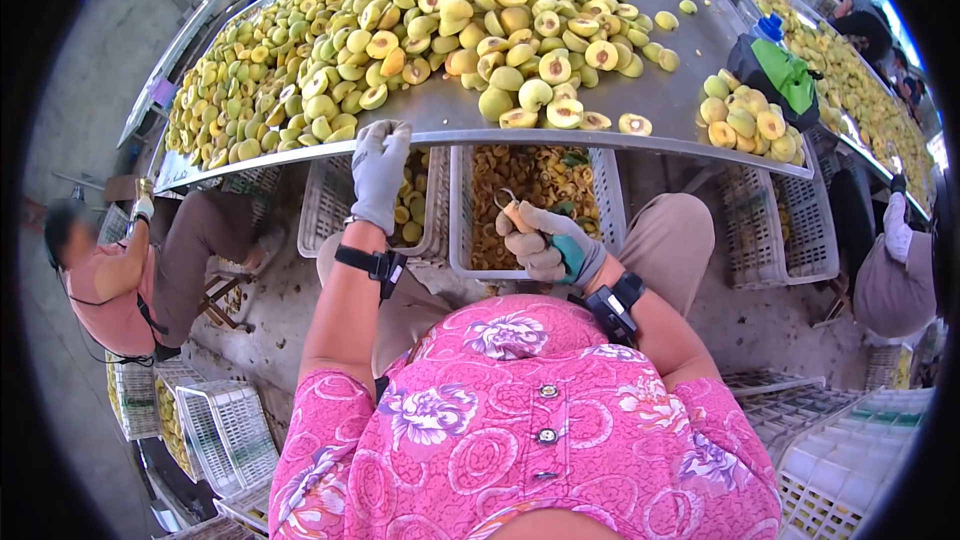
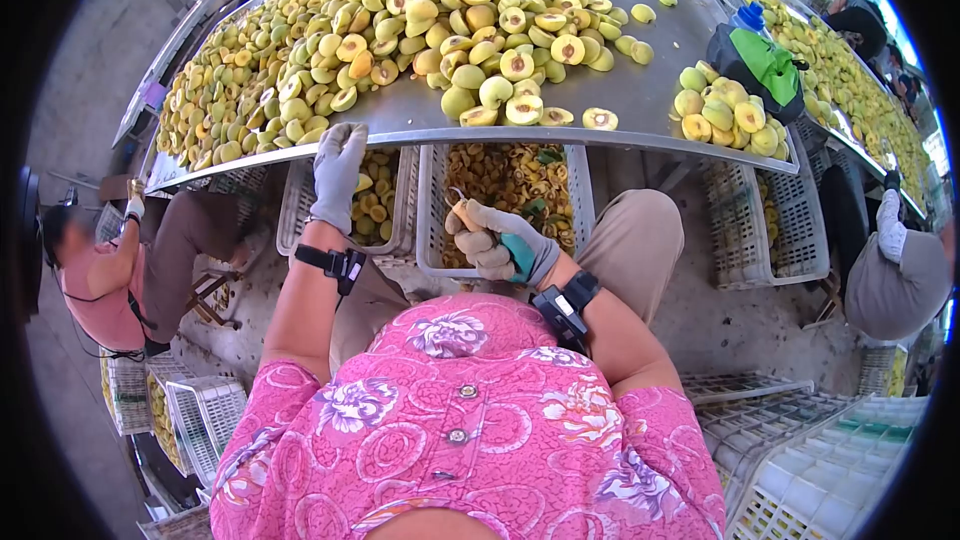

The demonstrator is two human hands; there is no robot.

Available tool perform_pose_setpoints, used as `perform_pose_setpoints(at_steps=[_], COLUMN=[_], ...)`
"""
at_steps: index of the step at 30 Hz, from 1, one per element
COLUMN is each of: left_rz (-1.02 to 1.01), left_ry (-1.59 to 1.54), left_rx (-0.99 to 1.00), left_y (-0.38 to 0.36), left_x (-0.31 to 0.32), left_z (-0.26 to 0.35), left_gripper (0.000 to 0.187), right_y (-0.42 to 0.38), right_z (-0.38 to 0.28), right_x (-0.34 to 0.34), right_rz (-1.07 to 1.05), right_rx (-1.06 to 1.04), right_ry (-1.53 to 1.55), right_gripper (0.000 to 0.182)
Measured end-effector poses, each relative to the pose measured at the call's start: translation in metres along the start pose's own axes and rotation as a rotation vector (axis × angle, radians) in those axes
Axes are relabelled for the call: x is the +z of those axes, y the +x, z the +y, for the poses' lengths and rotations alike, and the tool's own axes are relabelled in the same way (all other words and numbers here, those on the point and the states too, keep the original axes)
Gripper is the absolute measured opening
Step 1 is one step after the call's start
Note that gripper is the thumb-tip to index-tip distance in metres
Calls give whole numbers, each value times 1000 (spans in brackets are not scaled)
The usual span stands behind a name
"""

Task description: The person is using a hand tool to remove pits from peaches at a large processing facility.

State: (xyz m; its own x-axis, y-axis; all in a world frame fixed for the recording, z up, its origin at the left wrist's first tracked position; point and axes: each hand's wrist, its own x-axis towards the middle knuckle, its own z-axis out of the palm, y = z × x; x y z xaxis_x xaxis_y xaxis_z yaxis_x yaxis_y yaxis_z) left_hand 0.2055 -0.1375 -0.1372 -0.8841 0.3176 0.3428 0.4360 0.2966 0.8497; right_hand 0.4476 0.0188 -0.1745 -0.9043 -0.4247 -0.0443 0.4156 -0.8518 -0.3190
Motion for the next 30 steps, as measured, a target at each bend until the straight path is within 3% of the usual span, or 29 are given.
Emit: perform_pose_setpoints(at_steps=[3, 5, 6, 8, 11, 15, 17, 18, 20, 21, 23, 25, 26, 28, 30], left_rz=[-274, -351, -350, -516, -582, -612, -556, -552, -560, -563, -546, -524, -519, -605, -559], left_ry=[340, 556, 555, 589, 607, 611, 373, 378, -634, -864, -1037, -1325, -1328, -1610, -1631], left_rx=[104, 145, 148, -14, -67, -89, -102, -100, -375, -419, -448, -449, -456, -491, -551], left_y=[19, 32, 39, 48, 55, 60, 61, 60, 49, 40, 24, 11, 4, -10, -20], left_x=[37, 69, 85, 112, 131, 131, 125, 122, 113, 101, 91, 91, 89, 85, 90], left_z=[23, 34, 40, 48, 48, 39, 30, 29, 22, 32, 36, 28, 23, 23, 19], left_gripper=[46, 61, 61, 78, 86, 87, 70, 70, 50, 39, 36, 38, 38, 37, 34], right_y=[6, 6, 6, 1, -1, -1, 1, 1, 1, 2, 3, 6, 8, 11, 16], right_z=[-4, -5, -5, -7, -4, -5, -6, -7, -9, -8, -6, -7, -7, -12, -16], right_x=[-4, -10, -15, -11, -22, -16, -10, -8, -1, 4, 16, 26, 28, 30, 33], right_rz=[10, 56, 68, 137, 171, 175, 257, 251, 342, 337, 515, 557, 600, 601, 615], right_rx=[21, 55, 82, 68, -23, -5, 11, 10, 18, 21, -114, -172, -231, -286, -346], right_ry=[-77, -59, -12, 45, -47, -51, -123, -124, -176, -177, -447, -538, -627, -713, -838], right_gripper=[37, 37, 37, 35, 34, 34, 35, 35, 36, 36, 35, 33, 32, 27, 24])
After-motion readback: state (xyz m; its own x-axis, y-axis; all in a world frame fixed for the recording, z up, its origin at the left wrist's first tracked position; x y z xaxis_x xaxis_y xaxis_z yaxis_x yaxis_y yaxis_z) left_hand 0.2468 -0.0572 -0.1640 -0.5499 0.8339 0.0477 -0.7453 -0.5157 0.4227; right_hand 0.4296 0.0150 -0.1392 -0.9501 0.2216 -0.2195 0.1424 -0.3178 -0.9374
